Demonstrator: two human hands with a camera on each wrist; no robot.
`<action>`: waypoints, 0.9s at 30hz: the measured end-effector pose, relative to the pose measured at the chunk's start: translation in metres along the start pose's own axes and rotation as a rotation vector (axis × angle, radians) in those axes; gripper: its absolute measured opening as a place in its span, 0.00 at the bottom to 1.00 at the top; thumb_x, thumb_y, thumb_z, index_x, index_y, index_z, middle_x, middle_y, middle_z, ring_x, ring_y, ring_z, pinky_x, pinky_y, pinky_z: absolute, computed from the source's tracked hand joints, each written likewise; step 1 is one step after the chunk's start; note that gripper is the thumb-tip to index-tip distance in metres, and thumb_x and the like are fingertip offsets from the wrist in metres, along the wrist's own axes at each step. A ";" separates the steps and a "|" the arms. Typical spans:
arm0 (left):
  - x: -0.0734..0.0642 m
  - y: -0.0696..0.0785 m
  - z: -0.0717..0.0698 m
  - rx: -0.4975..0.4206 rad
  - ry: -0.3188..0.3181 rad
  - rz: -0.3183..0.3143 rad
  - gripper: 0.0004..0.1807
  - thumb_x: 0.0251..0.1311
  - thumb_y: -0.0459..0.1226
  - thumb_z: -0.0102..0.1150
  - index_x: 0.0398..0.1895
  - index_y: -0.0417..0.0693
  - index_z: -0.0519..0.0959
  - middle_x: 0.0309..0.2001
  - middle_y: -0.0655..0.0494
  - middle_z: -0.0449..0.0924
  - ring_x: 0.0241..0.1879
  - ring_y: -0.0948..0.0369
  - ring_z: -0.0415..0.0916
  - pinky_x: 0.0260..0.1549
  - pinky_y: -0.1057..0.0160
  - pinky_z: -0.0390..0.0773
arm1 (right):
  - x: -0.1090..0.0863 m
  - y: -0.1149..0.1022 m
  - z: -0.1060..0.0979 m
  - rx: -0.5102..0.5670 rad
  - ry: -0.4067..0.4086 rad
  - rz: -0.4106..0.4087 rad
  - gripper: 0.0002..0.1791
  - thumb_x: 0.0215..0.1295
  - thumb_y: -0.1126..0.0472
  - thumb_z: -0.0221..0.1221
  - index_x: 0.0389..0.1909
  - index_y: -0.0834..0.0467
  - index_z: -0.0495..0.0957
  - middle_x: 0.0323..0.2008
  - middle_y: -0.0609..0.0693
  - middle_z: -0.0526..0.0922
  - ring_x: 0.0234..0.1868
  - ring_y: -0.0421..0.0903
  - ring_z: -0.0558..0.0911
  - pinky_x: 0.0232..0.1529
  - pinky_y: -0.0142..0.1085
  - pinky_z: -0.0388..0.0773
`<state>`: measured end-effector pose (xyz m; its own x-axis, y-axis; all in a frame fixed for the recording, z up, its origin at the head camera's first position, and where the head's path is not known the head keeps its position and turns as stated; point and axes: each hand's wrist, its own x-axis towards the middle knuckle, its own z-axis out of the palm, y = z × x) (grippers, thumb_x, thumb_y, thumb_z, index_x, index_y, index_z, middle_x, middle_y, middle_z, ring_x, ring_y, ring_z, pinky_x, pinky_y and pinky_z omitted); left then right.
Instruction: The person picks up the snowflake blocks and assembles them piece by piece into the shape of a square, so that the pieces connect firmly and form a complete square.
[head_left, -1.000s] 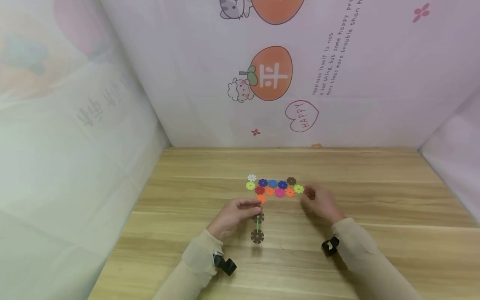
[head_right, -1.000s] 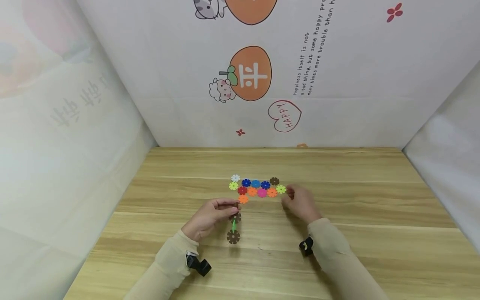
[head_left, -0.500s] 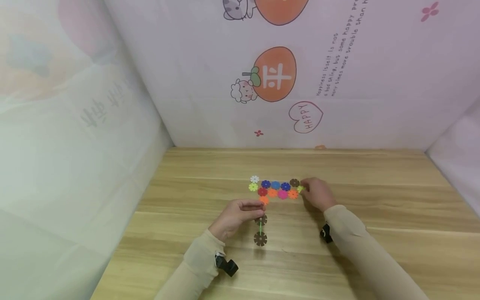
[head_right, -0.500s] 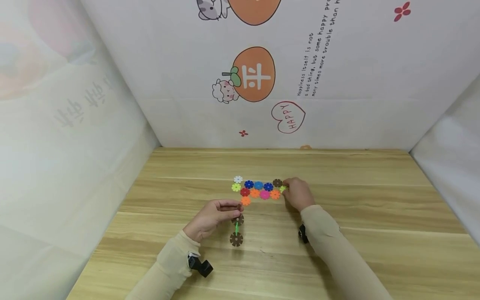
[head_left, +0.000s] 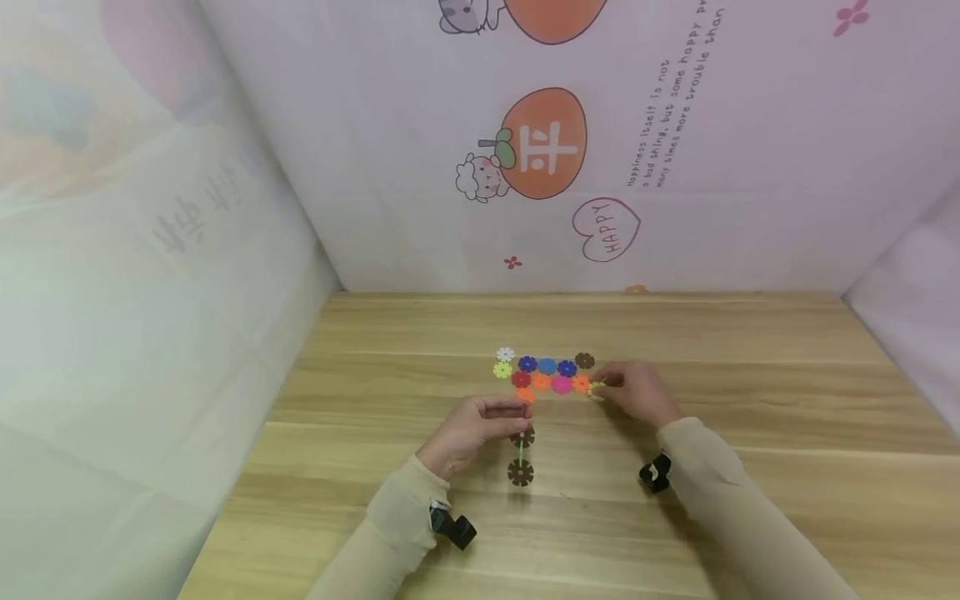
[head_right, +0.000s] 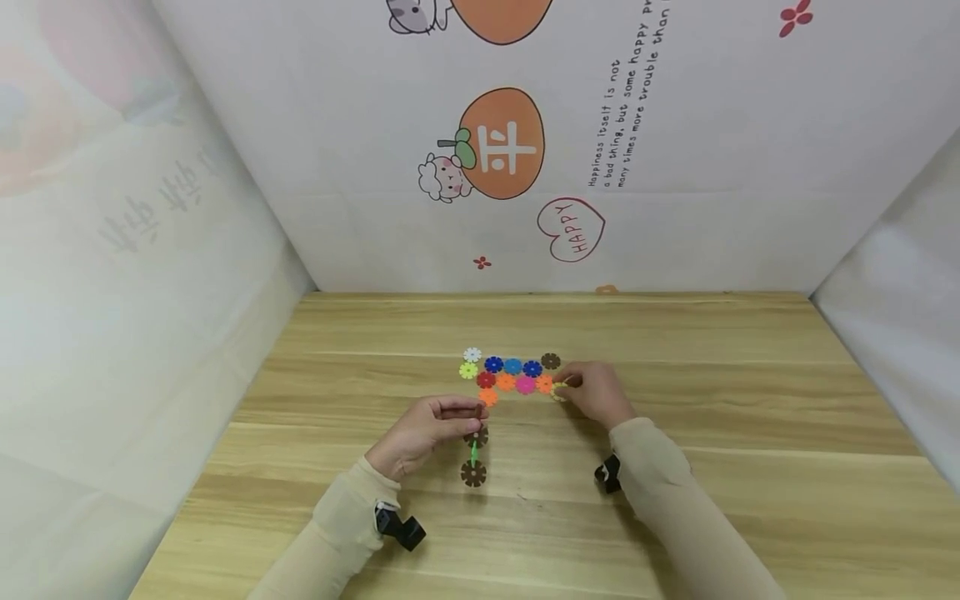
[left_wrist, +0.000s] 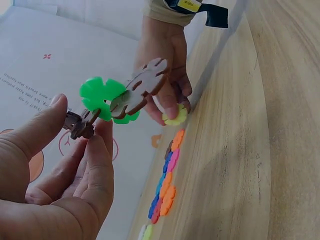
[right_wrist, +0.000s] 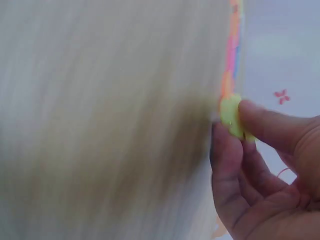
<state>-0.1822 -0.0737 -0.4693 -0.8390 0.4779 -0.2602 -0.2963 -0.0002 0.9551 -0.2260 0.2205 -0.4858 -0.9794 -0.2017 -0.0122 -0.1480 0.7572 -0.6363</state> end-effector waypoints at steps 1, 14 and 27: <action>0.000 0.000 0.000 -0.002 0.001 -0.003 0.22 0.61 0.30 0.64 0.59 0.33 0.76 0.58 0.38 0.79 0.53 0.57 0.82 0.54 0.63 0.80 | -0.002 -0.003 -0.001 0.018 -0.004 -0.004 0.12 0.65 0.60 0.63 0.48 0.58 0.84 0.46 0.59 0.86 0.47 0.56 0.84 0.49 0.50 0.82; -0.001 0.003 0.004 0.023 0.009 -0.010 0.22 0.60 0.32 0.66 0.57 0.35 0.78 0.58 0.38 0.79 0.52 0.58 0.83 0.54 0.62 0.80 | -0.018 -0.067 0.000 0.510 -0.116 0.074 0.20 0.67 0.50 0.63 0.53 0.57 0.81 0.50 0.54 0.82 0.47 0.50 0.83 0.51 0.47 0.81; -0.002 0.004 0.005 0.043 0.004 0.002 0.22 0.61 0.33 0.66 0.57 0.34 0.78 0.55 0.40 0.81 0.49 0.61 0.83 0.53 0.62 0.81 | -0.021 -0.093 0.005 0.533 -0.156 0.010 0.16 0.66 0.52 0.64 0.52 0.53 0.83 0.48 0.51 0.81 0.46 0.53 0.80 0.47 0.51 0.78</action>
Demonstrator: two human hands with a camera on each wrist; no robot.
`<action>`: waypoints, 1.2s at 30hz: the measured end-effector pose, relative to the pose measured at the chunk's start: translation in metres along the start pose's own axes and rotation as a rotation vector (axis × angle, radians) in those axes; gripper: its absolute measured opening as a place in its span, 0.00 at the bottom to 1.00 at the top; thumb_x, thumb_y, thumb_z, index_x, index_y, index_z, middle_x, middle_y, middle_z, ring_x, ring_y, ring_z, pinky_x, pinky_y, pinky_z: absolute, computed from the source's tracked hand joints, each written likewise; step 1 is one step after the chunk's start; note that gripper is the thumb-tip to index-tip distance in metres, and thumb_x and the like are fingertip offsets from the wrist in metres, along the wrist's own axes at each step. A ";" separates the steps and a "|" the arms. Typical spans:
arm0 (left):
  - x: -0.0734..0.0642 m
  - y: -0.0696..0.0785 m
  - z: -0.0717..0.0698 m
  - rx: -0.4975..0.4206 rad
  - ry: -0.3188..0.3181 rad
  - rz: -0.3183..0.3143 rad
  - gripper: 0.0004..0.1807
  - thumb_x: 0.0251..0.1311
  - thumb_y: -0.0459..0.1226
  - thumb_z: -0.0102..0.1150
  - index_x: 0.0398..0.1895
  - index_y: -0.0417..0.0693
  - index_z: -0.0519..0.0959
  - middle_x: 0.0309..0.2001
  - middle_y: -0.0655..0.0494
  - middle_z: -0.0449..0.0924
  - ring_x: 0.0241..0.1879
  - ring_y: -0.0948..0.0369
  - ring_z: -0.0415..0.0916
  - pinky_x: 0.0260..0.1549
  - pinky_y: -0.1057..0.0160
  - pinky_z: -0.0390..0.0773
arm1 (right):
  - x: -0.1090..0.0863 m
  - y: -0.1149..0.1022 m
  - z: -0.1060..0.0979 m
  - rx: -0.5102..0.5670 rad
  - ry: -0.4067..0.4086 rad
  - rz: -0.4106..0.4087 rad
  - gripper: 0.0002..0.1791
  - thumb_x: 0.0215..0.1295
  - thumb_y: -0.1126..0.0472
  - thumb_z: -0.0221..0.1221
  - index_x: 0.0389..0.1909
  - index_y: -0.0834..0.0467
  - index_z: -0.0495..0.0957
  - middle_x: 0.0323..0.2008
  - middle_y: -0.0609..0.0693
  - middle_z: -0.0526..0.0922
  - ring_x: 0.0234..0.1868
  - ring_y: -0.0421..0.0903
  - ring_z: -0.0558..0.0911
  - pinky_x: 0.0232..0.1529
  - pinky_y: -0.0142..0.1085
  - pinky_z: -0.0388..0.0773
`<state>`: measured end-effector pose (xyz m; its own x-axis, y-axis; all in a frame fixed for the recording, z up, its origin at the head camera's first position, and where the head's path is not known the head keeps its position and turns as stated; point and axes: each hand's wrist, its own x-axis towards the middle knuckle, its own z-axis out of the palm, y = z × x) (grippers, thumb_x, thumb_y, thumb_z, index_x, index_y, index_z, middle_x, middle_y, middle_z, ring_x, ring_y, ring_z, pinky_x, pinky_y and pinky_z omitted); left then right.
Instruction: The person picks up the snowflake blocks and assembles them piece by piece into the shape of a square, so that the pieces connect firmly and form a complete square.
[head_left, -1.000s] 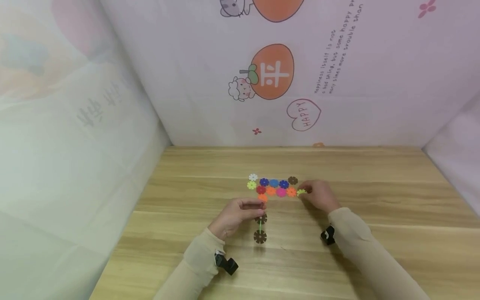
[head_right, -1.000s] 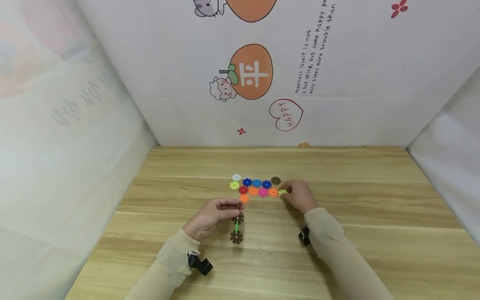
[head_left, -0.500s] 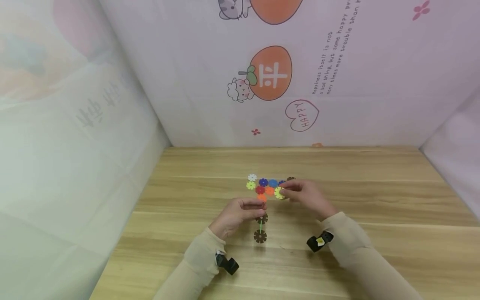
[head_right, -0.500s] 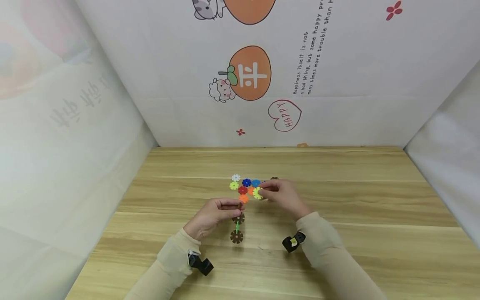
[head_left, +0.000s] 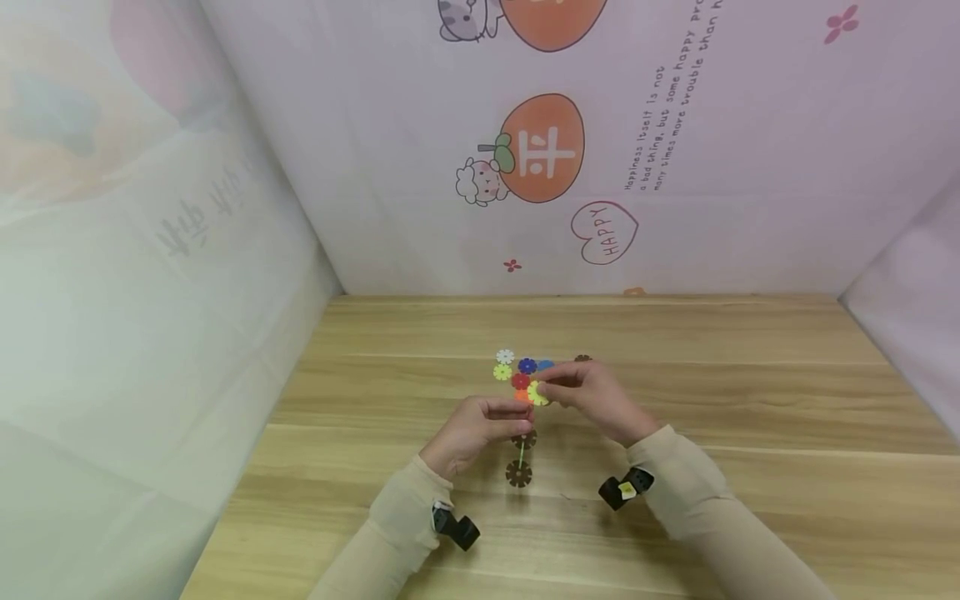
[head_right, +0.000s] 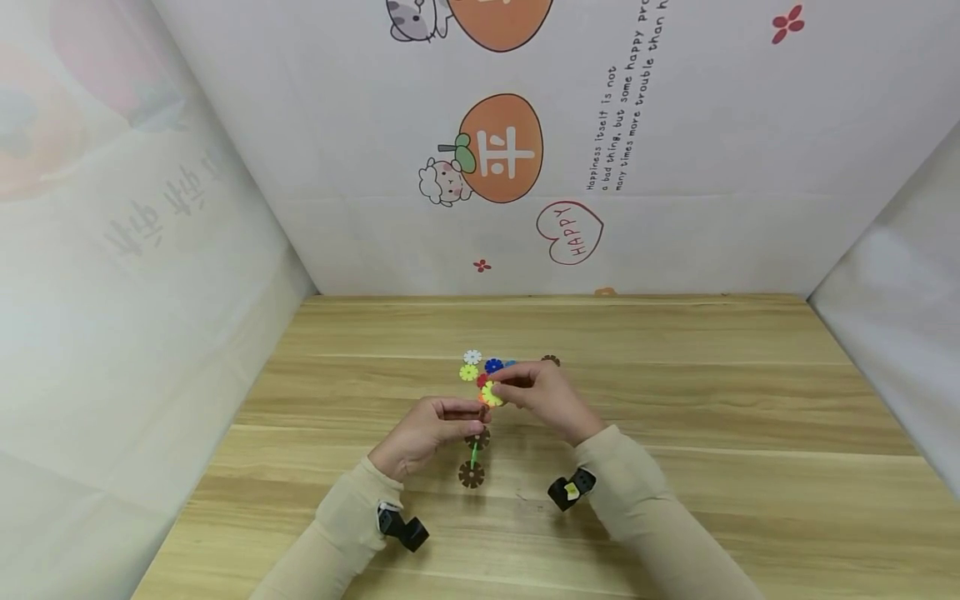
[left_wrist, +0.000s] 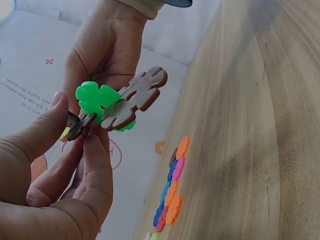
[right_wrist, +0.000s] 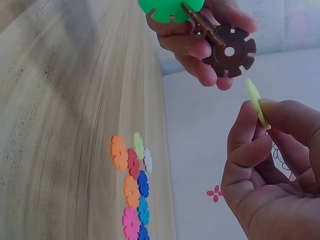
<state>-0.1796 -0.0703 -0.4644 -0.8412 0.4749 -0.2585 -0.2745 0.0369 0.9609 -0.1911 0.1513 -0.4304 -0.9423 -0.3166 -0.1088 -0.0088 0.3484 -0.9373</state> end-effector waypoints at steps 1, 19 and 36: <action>0.000 0.000 0.000 0.002 0.000 -0.003 0.22 0.61 0.34 0.66 0.57 0.35 0.78 0.54 0.41 0.82 0.48 0.60 0.83 0.53 0.62 0.81 | 0.000 -0.001 0.001 -0.001 -0.008 -0.008 0.15 0.66 0.52 0.64 0.51 0.52 0.84 0.49 0.51 0.81 0.47 0.52 0.80 0.48 0.51 0.78; -0.002 -0.001 0.000 0.119 0.023 -0.003 0.16 0.58 0.35 0.69 0.49 0.41 0.83 0.48 0.45 0.86 0.46 0.61 0.83 0.53 0.60 0.80 | 0.003 -0.009 0.008 -0.126 -0.161 -0.135 0.11 0.68 0.62 0.61 0.47 0.62 0.84 0.45 0.53 0.86 0.44 0.43 0.83 0.47 0.39 0.83; 0.003 0.000 -0.007 0.145 0.067 0.017 0.15 0.61 0.42 0.67 0.47 0.44 0.84 0.44 0.54 0.85 0.44 0.61 0.81 0.53 0.56 0.80 | 0.004 -0.006 0.016 -0.146 -0.165 -0.141 0.04 0.68 0.62 0.61 0.39 0.53 0.83 0.40 0.50 0.84 0.39 0.49 0.82 0.41 0.48 0.82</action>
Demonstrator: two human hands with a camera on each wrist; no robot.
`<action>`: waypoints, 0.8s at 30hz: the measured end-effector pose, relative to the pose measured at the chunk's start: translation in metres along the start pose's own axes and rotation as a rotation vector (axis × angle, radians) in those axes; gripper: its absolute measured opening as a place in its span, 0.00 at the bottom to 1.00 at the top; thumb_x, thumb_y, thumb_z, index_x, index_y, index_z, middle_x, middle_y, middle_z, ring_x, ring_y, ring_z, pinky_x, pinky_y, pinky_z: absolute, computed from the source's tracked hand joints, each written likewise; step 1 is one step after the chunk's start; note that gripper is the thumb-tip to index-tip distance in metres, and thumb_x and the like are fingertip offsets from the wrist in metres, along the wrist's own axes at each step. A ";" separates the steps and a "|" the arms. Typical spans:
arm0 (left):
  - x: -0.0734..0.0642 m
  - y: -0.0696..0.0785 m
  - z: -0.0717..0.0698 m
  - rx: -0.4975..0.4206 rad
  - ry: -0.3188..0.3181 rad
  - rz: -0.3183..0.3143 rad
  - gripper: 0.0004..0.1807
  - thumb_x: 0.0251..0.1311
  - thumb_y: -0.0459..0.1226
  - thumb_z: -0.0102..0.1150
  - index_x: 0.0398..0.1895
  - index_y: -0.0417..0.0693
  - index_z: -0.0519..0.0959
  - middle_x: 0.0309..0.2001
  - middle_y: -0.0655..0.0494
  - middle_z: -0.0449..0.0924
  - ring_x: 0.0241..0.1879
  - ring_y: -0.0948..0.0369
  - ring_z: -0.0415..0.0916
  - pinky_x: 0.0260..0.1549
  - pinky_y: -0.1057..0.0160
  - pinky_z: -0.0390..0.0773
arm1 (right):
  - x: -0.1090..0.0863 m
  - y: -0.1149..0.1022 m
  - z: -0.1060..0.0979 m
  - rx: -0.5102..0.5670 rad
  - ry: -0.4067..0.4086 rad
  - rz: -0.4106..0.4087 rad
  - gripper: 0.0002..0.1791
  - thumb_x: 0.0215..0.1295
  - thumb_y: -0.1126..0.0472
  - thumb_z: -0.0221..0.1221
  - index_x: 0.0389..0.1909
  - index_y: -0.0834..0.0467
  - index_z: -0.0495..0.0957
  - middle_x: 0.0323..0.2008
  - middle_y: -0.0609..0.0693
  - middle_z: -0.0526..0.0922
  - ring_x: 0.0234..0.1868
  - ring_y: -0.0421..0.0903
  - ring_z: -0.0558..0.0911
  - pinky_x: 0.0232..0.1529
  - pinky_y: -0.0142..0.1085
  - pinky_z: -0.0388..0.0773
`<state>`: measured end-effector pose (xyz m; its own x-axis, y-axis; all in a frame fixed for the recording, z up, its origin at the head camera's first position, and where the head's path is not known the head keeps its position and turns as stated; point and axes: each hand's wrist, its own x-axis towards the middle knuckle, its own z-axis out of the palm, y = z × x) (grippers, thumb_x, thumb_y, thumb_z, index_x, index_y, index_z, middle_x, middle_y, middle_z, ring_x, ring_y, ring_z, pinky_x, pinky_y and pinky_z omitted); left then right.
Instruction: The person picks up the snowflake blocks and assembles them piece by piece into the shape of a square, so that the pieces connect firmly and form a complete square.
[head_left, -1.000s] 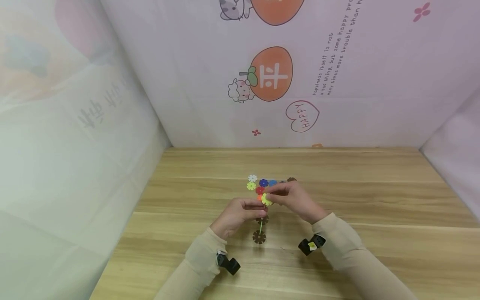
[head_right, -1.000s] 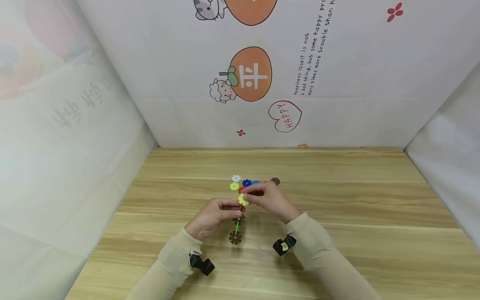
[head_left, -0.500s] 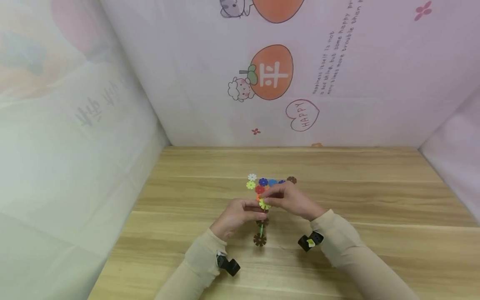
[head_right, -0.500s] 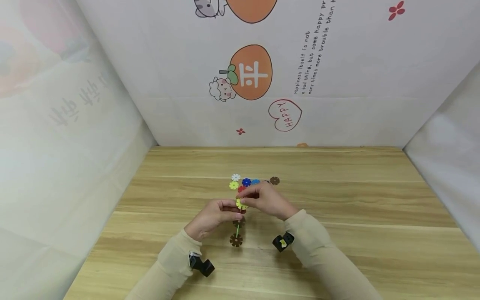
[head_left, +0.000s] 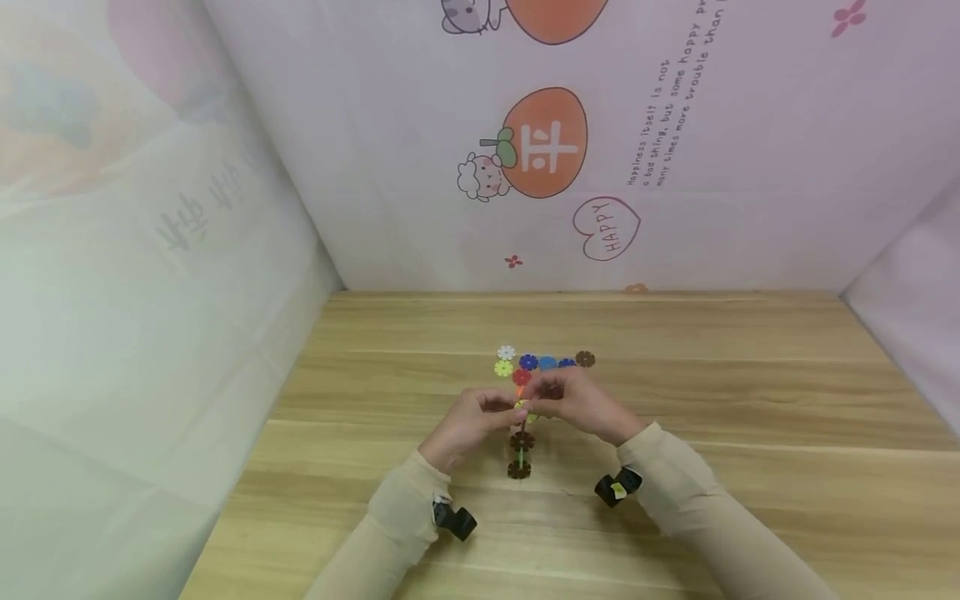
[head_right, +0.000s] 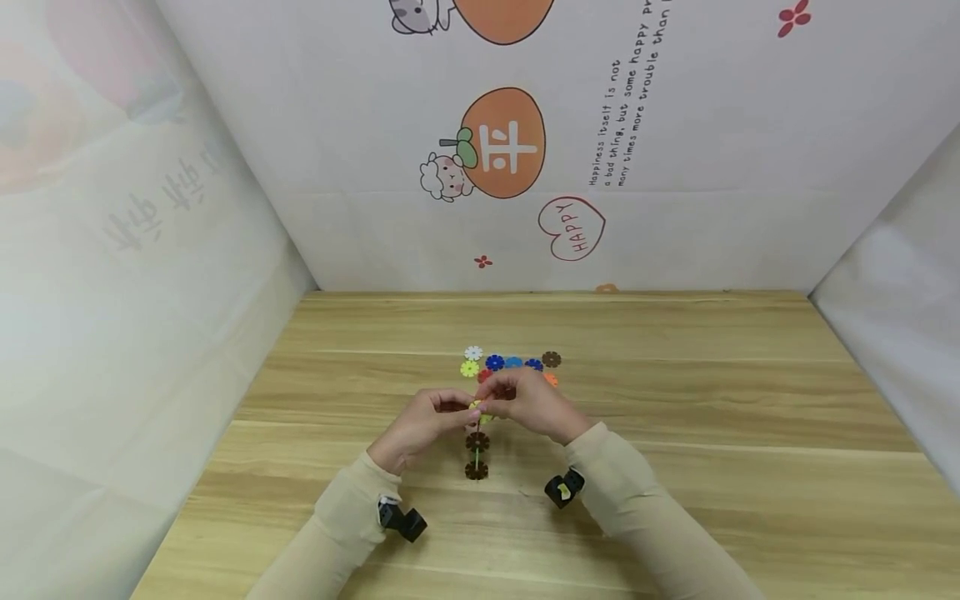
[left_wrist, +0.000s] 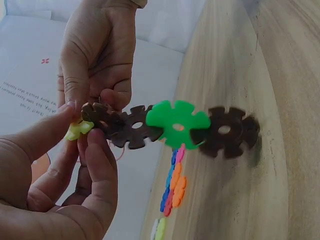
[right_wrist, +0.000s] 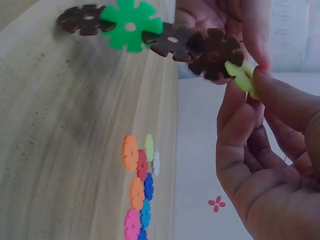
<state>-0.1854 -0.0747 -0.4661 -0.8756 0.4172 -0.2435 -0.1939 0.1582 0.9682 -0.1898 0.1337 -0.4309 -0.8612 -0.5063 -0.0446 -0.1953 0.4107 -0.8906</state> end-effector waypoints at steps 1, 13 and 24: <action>0.001 -0.001 0.001 -0.008 0.005 0.003 0.14 0.61 0.41 0.67 0.46 0.43 0.84 0.43 0.54 0.85 0.43 0.61 0.81 0.52 0.56 0.81 | -0.001 0.002 -0.001 0.006 0.000 0.003 0.04 0.69 0.62 0.60 0.40 0.54 0.83 0.40 0.50 0.84 0.39 0.51 0.82 0.42 0.50 0.82; 0.006 -0.008 0.001 -0.099 0.040 -0.032 0.13 0.60 0.33 0.66 0.48 0.40 0.81 0.42 0.53 0.84 0.41 0.63 0.82 0.50 0.60 0.83 | -0.017 0.056 -0.031 -0.197 0.192 0.163 0.17 0.69 0.63 0.58 0.56 0.64 0.78 0.51 0.60 0.83 0.52 0.54 0.81 0.55 0.49 0.80; 0.004 -0.007 -0.008 -0.085 0.056 -0.016 0.13 0.60 0.34 0.66 0.47 0.41 0.81 0.39 0.56 0.85 0.39 0.63 0.82 0.52 0.54 0.81 | -0.010 0.085 -0.042 -0.284 0.294 0.246 0.23 0.65 0.65 0.61 0.57 0.73 0.73 0.49 0.67 0.81 0.49 0.60 0.82 0.49 0.48 0.82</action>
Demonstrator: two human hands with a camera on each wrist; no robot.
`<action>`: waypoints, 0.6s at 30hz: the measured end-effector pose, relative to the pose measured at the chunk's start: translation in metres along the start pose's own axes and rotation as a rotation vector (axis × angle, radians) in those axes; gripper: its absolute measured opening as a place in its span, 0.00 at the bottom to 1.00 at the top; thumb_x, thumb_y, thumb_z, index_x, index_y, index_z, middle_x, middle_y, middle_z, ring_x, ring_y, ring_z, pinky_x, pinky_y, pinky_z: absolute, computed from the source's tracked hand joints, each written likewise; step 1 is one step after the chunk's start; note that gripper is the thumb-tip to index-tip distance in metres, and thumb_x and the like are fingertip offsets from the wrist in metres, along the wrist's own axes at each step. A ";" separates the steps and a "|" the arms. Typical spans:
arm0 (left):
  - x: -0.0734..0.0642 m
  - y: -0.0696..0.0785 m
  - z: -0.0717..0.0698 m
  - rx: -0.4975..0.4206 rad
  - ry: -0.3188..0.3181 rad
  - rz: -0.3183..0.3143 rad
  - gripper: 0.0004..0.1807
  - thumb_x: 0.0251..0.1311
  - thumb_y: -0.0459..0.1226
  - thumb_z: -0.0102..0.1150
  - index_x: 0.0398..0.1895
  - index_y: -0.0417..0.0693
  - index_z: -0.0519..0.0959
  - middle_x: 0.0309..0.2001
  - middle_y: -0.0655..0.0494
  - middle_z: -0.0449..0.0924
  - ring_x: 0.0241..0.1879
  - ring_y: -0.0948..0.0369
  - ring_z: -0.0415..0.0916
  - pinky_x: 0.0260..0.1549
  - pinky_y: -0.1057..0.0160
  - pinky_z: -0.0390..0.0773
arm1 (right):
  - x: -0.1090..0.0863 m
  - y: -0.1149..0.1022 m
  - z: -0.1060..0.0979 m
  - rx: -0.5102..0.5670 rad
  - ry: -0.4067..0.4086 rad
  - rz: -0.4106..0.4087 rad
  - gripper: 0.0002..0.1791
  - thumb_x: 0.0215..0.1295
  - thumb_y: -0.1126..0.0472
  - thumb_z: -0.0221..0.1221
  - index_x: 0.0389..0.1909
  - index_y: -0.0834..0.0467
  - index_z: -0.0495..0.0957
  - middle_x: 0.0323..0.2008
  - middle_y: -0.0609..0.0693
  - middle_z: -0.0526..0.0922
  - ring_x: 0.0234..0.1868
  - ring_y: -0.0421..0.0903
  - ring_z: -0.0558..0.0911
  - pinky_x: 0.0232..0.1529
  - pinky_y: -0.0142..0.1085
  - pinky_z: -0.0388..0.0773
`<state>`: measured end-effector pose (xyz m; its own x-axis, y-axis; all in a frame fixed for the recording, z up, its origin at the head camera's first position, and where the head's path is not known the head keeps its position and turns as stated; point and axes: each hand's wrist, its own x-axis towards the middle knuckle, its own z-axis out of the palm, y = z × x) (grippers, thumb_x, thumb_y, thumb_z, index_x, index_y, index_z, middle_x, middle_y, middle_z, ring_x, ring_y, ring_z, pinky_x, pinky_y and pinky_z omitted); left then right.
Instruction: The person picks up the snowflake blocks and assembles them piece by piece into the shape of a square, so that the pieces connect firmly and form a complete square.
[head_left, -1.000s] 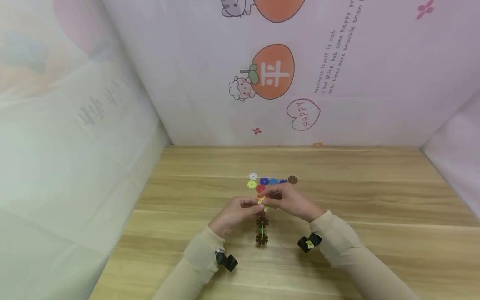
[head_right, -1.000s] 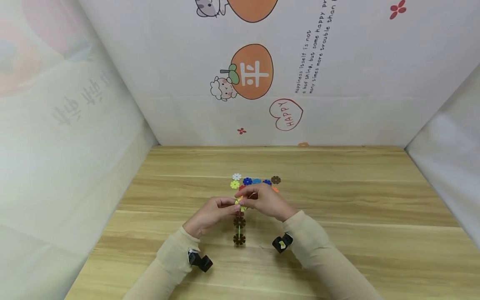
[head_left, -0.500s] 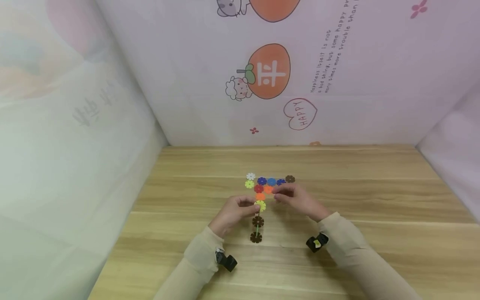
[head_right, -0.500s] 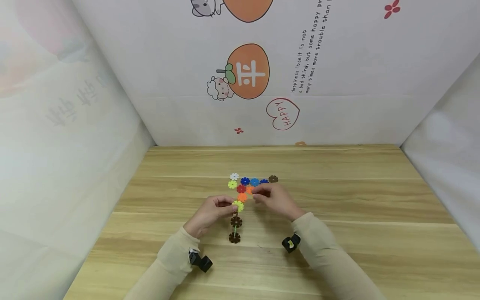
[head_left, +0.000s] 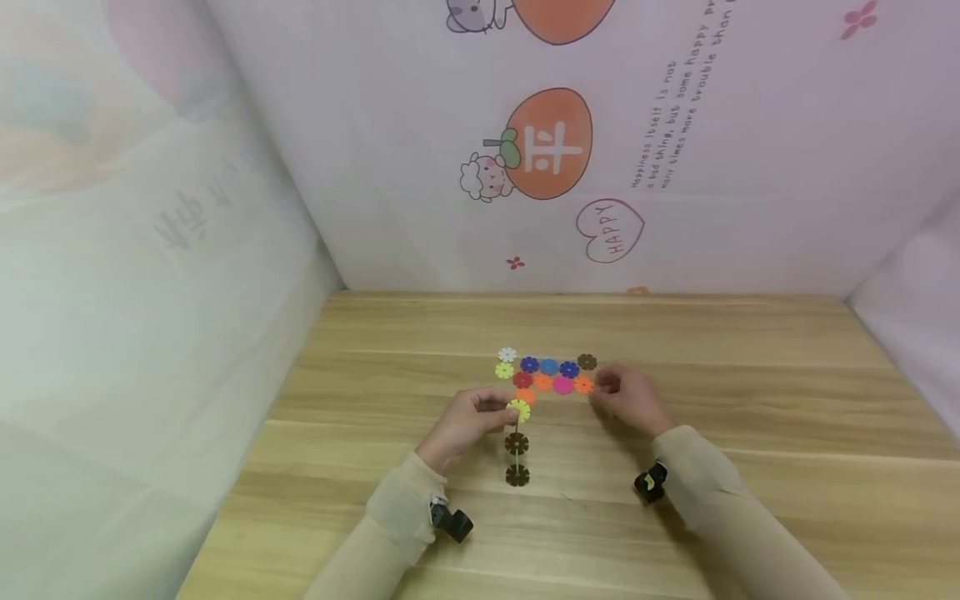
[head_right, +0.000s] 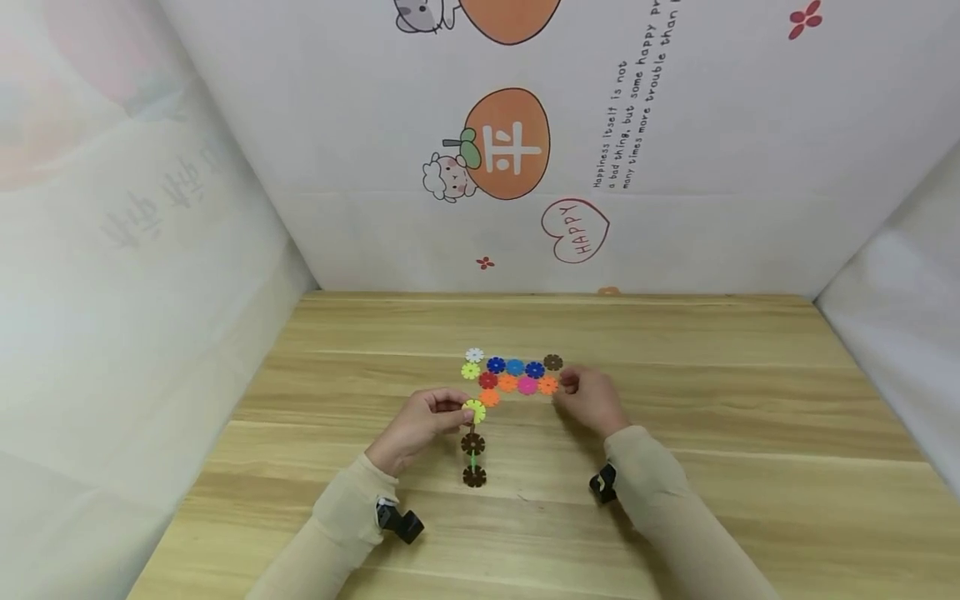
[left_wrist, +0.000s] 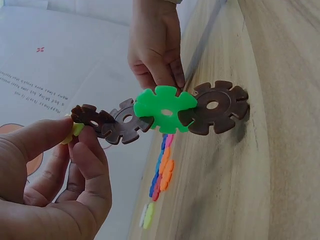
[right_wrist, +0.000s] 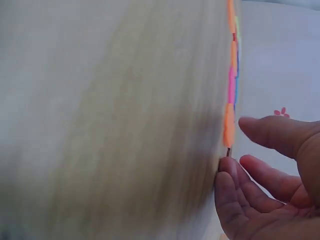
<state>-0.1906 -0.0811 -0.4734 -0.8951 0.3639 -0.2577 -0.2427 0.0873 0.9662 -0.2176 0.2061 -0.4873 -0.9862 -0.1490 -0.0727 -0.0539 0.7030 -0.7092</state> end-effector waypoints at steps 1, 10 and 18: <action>0.000 0.000 -0.001 -0.003 0.002 -0.002 0.13 0.60 0.34 0.66 0.47 0.41 0.81 0.39 0.56 0.85 0.39 0.63 0.82 0.52 0.54 0.81 | 0.003 0.000 0.002 -0.018 0.005 -0.006 0.23 0.65 0.64 0.62 0.57 0.73 0.73 0.49 0.68 0.81 0.49 0.60 0.82 0.49 0.48 0.82; 0.002 -0.001 -0.001 -0.008 -0.008 0.010 0.13 0.60 0.34 0.66 0.47 0.40 0.81 0.38 0.56 0.85 0.39 0.63 0.82 0.53 0.52 0.81 | 0.018 -0.006 0.011 -0.201 0.006 -0.078 0.23 0.61 0.66 0.65 0.55 0.71 0.76 0.46 0.66 0.84 0.46 0.59 0.83 0.49 0.52 0.81; 0.003 -0.001 0.000 0.005 -0.010 0.008 0.14 0.61 0.34 0.66 0.48 0.38 0.80 0.40 0.54 0.84 0.39 0.63 0.82 0.54 0.52 0.80 | 0.006 -0.006 0.016 -0.093 0.014 -0.134 0.14 0.59 0.67 0.67 0.47 0.63 0.83 0.44 0.59 0.85 0.44 0.54 0.83 0.47 0.48 0.82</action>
<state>-0.1926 -0.0798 -0.4750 -0.8932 0.3736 -0.2501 -0.2338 0.0890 0.9682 -0.2207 0.1899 -0.4947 -0.9712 -0.2365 0.0282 -0.1986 0.7390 -0.6437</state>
